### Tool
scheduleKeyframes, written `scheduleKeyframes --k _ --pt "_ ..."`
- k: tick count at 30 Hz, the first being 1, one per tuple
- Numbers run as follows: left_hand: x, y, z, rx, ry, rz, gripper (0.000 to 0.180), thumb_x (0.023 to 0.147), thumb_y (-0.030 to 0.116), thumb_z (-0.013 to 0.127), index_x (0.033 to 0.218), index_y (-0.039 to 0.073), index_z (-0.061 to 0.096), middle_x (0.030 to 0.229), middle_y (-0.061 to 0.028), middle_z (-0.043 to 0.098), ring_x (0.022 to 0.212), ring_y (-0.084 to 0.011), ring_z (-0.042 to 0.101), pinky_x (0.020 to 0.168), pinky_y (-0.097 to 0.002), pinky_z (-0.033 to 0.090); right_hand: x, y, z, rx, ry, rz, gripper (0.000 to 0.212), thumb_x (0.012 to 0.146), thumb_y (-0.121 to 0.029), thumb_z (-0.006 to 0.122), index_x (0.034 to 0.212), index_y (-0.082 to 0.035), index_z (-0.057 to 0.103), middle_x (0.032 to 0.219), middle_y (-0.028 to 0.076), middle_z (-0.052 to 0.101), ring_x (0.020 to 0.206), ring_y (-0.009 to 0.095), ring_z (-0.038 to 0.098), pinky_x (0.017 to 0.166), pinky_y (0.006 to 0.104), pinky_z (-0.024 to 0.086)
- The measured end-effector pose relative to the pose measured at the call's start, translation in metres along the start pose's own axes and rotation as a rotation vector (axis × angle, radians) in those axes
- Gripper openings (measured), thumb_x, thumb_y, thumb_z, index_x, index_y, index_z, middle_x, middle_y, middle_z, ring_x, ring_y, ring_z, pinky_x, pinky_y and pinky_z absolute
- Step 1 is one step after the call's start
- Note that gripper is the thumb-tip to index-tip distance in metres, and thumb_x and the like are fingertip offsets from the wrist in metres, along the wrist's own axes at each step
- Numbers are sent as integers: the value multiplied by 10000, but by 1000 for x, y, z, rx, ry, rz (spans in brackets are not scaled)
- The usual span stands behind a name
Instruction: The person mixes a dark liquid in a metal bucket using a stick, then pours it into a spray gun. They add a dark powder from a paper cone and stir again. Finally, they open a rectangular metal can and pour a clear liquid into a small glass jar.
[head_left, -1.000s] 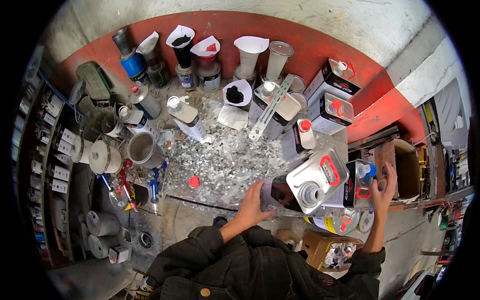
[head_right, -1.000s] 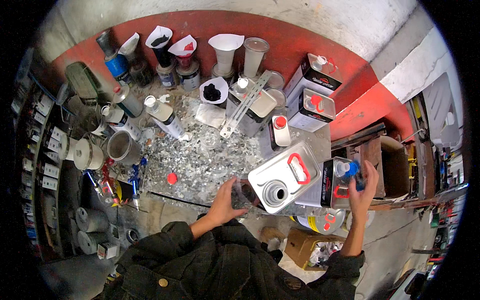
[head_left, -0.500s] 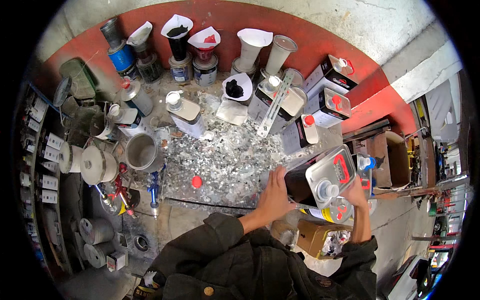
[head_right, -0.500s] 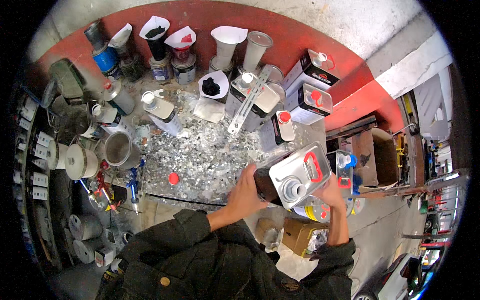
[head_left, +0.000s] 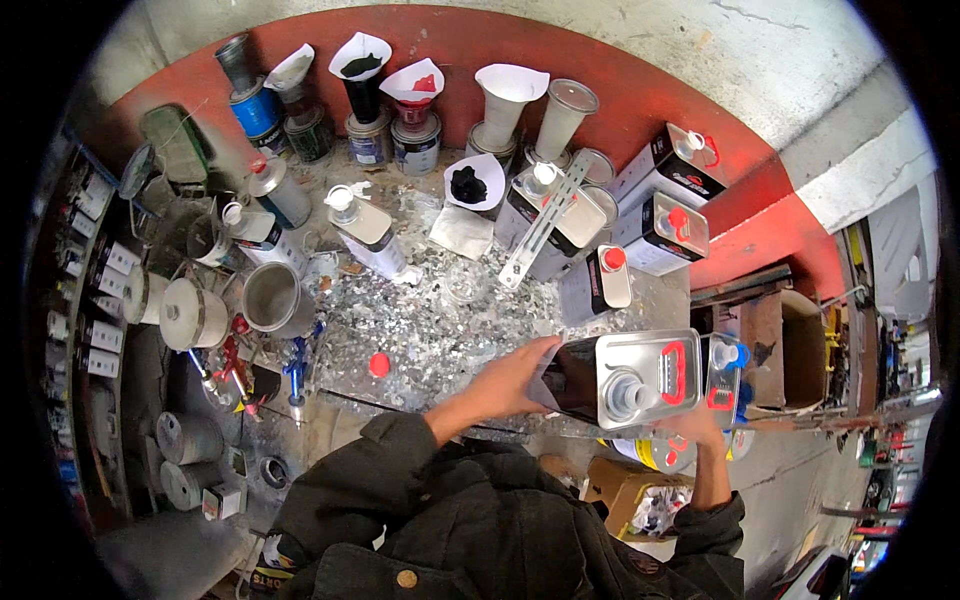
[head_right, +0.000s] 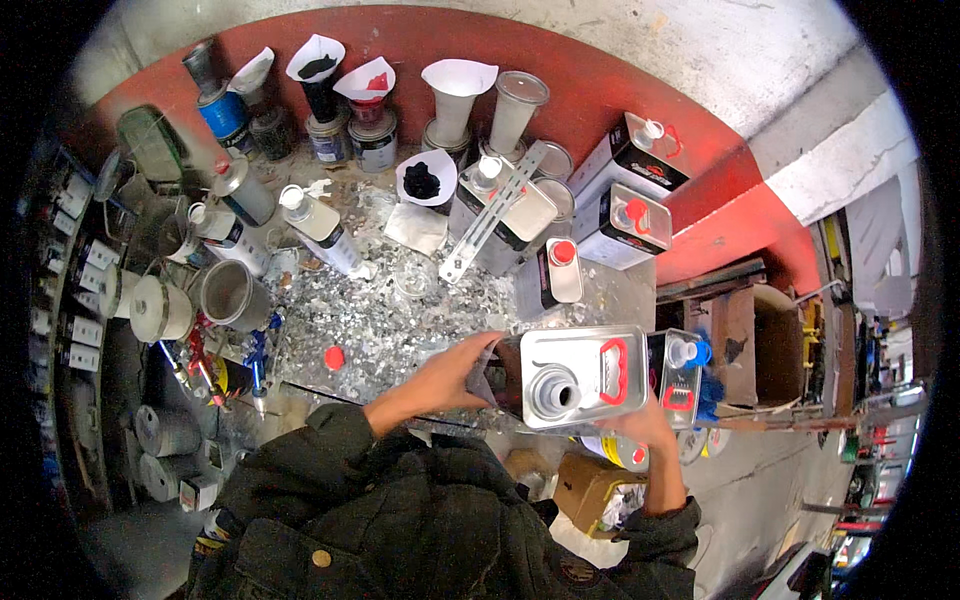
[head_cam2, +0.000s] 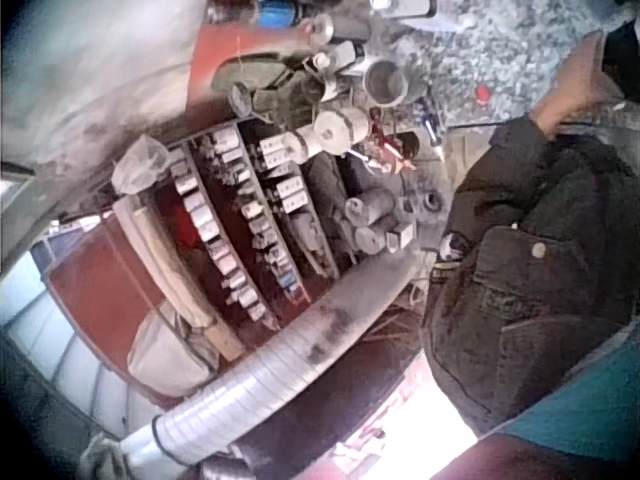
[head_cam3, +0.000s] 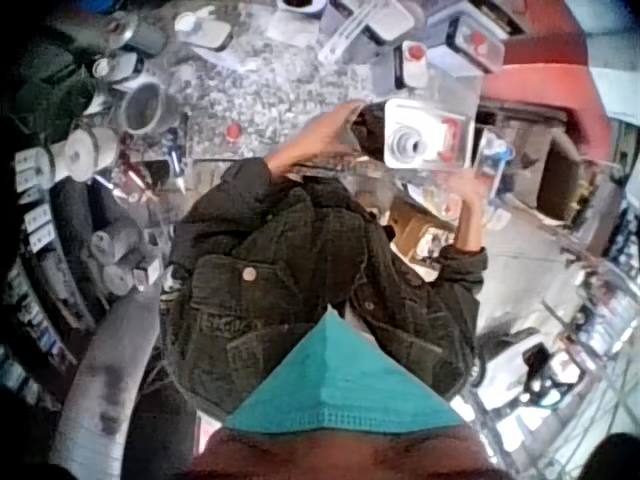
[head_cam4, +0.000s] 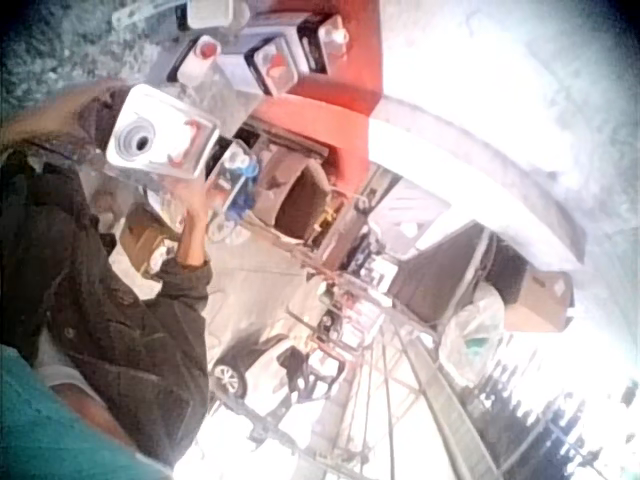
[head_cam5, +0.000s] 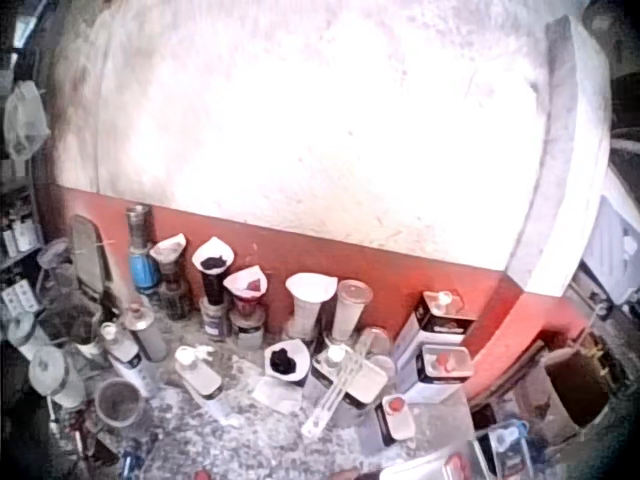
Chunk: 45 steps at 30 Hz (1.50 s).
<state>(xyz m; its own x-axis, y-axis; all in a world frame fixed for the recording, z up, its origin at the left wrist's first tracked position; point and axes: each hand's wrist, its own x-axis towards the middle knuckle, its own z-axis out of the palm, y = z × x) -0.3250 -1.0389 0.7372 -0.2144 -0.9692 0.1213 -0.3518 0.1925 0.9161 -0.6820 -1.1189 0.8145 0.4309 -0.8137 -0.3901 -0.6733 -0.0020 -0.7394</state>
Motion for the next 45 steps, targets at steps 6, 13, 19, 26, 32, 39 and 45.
scheduleKeyframes --k 6,13,19,26,32,39,45 --pt "-29 -131 -19 149 596 -656 791 659 124 842 1345 7 466 1269 -205 580 1157 -357 582 980 -404 464 32 35 -4 66 -183 -32 735 689 -122 862 1328 -2 520 1274 54 602 1096 138 544 977 329 465" --pt "25 -166 -32 140 803 -479 906 580 209 920 1342 -5 480 1267 -187 603 1173 -334 576 1015 -387 450 23 21 -3 132 -154 3 750 681 -66 852 1343 -2 505 1269 60 599 1103 146 542 980 335 466" --pt "25 -169 -45 -337 766 -329 759 679 117 876 1335 8 510 1324 -148 583 1245 -261 538 1009 -359 452 30 -4 7 275 -169 -345 1051 640 -126 893 1493 -40 286 1425 79 450 1238 166 457 1069 342 380" --pt "-30 -122 -65 -482 702 -261 800 705 12 833 1396 4 430 1322 -157 567 1256 -242 514 1026 -363 439 15 -12 28 194 -236 -169 1132 541 -244 952 1450 -18 316 1369 102 485 1204 176 486 1041 348 402" --pt "-118 -91 -75 -500 803 -302 807 714 -36 809 1416 10 414 1301 -142 558 1209 -231 533 1025 -362 442 18 -37 62 374 -139 -405 1034 528 -261 964 1384 -24 434 1294 87 570 1146 170 538 991 337 449" --pt "-181 -45 -68 -522 854 -312 802 711 -11 815 1404 -9 412 1328 -140 534 1219 -236 536 1055 -374 425 30 -38 62 -47 -152 -517 920 542 -242 948 1315 -16 504 1286 114 580 1119 203 556 973 346 452" --pt "-197 -16 -53 -428 901 -277 817 690 1 823 1402 -11 422 1326 -134 540 1241 -239 524 1068 -380 409 51 -67 84 -22 -49 -728 1370 469 -303 949 1486 21 90 1407 168 378 1309 279 404 1120 396 293"
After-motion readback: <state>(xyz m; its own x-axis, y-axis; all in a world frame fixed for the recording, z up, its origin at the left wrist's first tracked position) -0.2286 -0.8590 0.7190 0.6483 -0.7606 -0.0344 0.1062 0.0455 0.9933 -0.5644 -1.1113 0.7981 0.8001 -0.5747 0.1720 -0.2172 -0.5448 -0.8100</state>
